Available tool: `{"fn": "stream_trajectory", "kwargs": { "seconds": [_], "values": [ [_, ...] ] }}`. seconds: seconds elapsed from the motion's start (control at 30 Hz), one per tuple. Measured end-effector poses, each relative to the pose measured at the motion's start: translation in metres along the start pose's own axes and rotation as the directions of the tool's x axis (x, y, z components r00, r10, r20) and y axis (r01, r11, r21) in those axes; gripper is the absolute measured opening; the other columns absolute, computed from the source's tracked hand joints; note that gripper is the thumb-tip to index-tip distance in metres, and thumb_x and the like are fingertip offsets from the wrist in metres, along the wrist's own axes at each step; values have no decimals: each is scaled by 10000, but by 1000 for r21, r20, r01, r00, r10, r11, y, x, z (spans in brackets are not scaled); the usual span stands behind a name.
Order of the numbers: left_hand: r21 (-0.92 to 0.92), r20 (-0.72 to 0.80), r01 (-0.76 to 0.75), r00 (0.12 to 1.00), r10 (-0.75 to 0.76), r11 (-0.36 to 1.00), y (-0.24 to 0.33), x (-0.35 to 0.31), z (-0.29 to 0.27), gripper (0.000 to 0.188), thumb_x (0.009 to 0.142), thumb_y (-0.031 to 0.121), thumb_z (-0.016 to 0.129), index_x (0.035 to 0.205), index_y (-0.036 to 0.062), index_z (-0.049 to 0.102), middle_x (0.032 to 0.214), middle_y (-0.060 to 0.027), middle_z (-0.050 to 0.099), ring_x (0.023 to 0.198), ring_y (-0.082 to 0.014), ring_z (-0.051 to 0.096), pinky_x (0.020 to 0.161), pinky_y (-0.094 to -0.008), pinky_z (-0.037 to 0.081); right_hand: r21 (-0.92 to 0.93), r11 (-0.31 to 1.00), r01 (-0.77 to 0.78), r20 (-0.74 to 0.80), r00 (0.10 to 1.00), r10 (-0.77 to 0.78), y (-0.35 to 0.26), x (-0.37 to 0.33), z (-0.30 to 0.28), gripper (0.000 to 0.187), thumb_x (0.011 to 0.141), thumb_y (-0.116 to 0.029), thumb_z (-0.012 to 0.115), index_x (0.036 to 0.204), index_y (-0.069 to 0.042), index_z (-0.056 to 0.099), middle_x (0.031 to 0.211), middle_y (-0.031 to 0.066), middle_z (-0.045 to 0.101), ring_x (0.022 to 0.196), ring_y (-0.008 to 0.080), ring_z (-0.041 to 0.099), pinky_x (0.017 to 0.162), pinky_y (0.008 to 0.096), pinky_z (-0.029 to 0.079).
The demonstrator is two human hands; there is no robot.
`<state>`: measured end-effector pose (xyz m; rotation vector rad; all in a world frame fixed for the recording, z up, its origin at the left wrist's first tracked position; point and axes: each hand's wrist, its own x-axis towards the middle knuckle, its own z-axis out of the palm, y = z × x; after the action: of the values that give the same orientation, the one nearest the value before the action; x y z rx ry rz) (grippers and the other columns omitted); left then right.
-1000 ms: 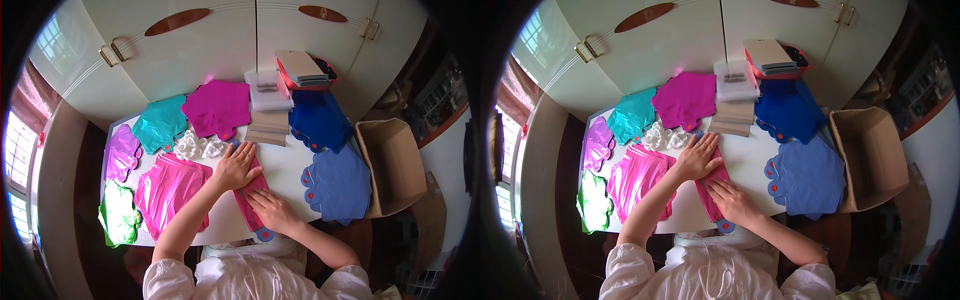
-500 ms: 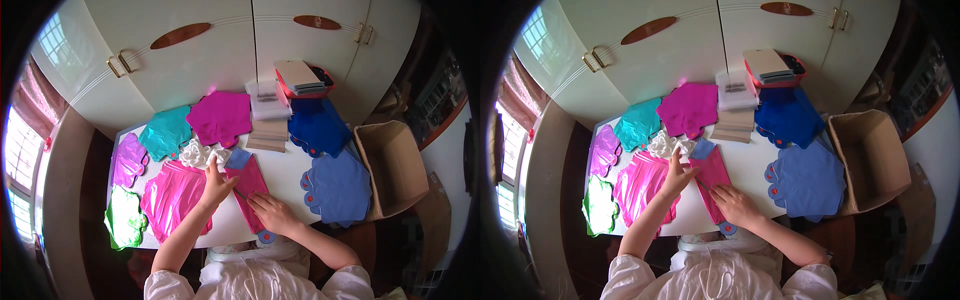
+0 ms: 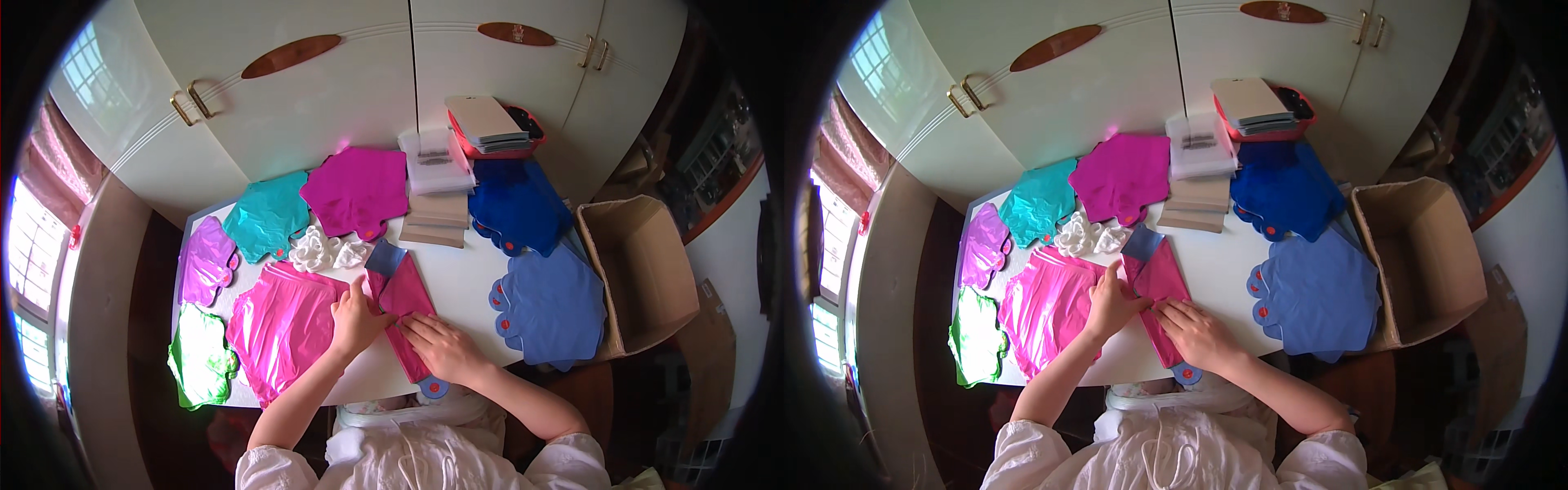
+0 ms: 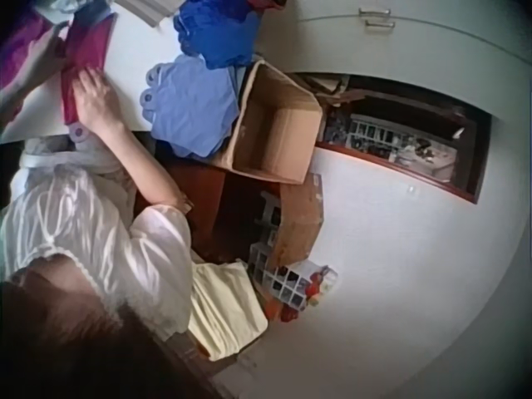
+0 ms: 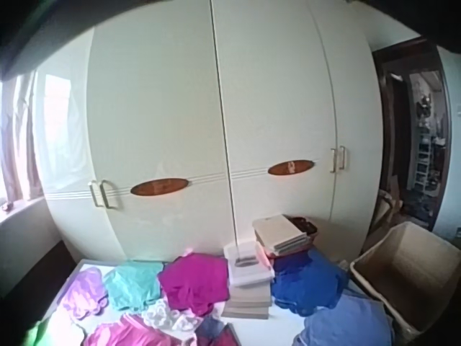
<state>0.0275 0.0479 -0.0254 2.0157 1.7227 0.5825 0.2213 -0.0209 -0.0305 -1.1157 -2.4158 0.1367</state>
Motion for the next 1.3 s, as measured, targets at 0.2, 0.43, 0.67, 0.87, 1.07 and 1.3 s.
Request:
{"fn": "stream_trajectory", "kwargs": {
  "seconds": [0.2,0.43,0.67,0.87,1.07,1.3],
  "values": [
    [74,69,-108,992,103,991,-4,-3,-5,335,643,358,784,724,62,650,791,-42,619,896,-250,515,764,-401,347,1,1000,3,8,1000,-3,1,0,3,375,857,-140,539,1215,-32,562,1254,99,550,1199,224,496,1008,356,401],
    [55,22,-180,984,179,982,-2,-10,-4,294,681,307,755,718,54,609,758,-48,597,899,-265,518,748,-416,345,-6,1000,18,31,999,-18,0,2,1,367,853,-135,545,1202,-23,572,1226,97,562,1175,221,495,1002,343,404],
    [54,-18,-284,958,286,957,-5,-17,2,244,724,243,718,742,61,557,733,-64,593,832,-271,539,733,-419,343,-10,1000,15,30,999,-15,-1,4,0,354,843,-152,565,1168,-14,579,1211,116,561,1172,250,493,1002,356,405],
    [105,-104,-350,927,360,931,-2,-22,2,225,734,235,703,745,68,552,725,-57,579,818,-255,536,734,-404,352,-49,993,-107,-44,993,105,-5,1,-4,378,798,-192,617,1127,-10,582,1189,145,553,1149,287,497,979,375,419],
    [114,-152,-408,894,422,906,0,-24,1,197,747,208,687,757,69,547,728,-55,568,806,-256,528,732,-392,356,-59,986,-157,-69,986,153,-7,0,-7,432,769,-209,644,1134,7,564,1162,151,550,1111,294,505,959,390,427],
    [7,-118,-378,919,376,926,-3,-23,3,192,738,185,693,761,62,547,723,-63,567,812,-265,529,728,-397,351,-72,986,-147,-81,987,141,-6,-2,-4,447,768,-212,648,1129,35,559,1187,158,541,1137,295,500,978,383,417]
  ]
}}
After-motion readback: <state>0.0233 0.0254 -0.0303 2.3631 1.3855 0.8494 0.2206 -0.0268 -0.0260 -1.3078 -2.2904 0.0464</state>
